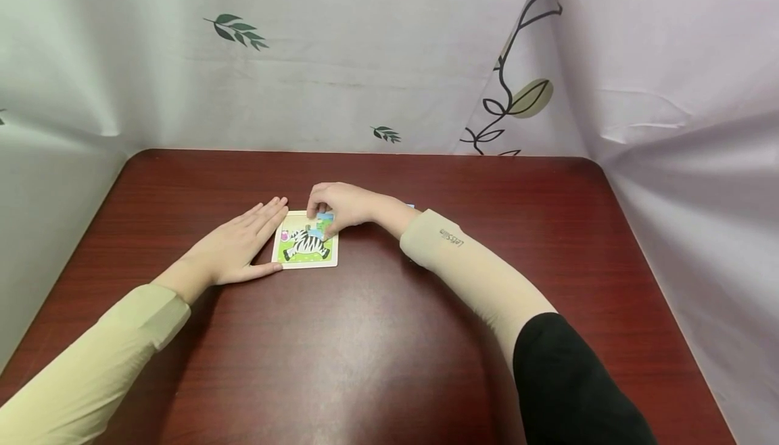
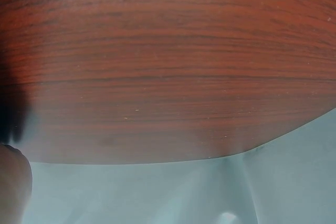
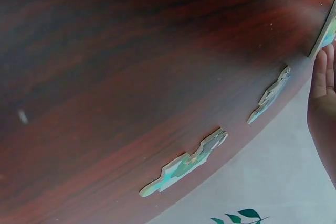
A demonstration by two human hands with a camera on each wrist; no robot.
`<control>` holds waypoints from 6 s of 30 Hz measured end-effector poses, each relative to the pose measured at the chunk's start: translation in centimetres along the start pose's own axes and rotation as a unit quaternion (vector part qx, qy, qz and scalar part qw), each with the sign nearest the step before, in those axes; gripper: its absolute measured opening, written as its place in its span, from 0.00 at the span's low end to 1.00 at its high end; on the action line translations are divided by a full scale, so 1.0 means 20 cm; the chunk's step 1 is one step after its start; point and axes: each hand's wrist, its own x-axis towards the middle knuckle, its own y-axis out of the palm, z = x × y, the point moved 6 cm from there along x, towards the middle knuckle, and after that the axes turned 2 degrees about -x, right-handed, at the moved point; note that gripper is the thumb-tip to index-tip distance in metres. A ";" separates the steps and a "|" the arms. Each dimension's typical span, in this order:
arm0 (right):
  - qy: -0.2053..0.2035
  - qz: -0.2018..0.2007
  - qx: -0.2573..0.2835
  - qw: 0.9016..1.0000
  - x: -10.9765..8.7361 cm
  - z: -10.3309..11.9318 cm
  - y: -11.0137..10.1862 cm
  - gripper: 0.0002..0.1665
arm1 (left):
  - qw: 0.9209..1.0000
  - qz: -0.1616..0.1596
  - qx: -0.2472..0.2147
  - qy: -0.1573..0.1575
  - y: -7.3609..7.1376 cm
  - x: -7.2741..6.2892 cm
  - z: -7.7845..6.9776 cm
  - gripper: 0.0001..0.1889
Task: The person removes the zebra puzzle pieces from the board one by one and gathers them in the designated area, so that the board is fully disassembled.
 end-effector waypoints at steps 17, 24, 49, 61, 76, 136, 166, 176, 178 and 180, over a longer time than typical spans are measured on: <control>0.026 -0.010 -0.031 0.999 -0.04 -0.02 0.00 0.24 | 1.000 0.010 0.001 -0.016 0.01 0.00 0.01 0.54; 0.003 -0.004 -0.033 0.999 -0.04 -0.01 0.00 0.24 | 1.000 0.005 0.003 -0.011 0.01 0.00 0.01 0.54; 0.017 -0.024 -0.031 0.999 -0.04 -0.02 -0.03 0.19 | 1.000 -0.002 -0.006 0.003 0.00 0.02 0.00 0.53; 0.031 -0.048 -0.020 0.998 -0.10 -0.04 -0.10 0.21 | 1.000 0.003 -0.008 -0.006 0.01 0.02 0.00 0.54; 0.070 -0.095 -0.008 0.993 -0.39 -0.16 -0.27 0.18 | 1.000 0.002 0.001 -0.008 0.01 0.00 0.00 0.53; 0.158 -0.126 -0.034 0.979 -0.98 -0.53 -0.24 0.16 | 1.000 -0.010 0.007 0.008 0.01 -0.01 0.00 0.53; 0.063 -0.145 0.005 0.987 -0.38 -0.11 -0.13 0.10 | 1.000 0.003 0.000 -0.002 0.01 0.01 0.01 0.53; 0.033 -0.119 0.008 0.992 -0.23 0.00 -0.06 0.10 | 1.000 0.000 -0.005 -0.001 0.01 0.01 0.01 0.54; 0.030 -0.111 0.011 0.993 -0.20 0.02 -0.05 0.10 | 1.000 0.002 -0.007 -0.003 0.01 0.01 0.01 0.54; 0.029 -0.104 0.014 0.994 -0.17 0.04 -0.04 0.10 | 1.000 0.005 -0.006 -0.006 0.01 0.01 0.01 0.54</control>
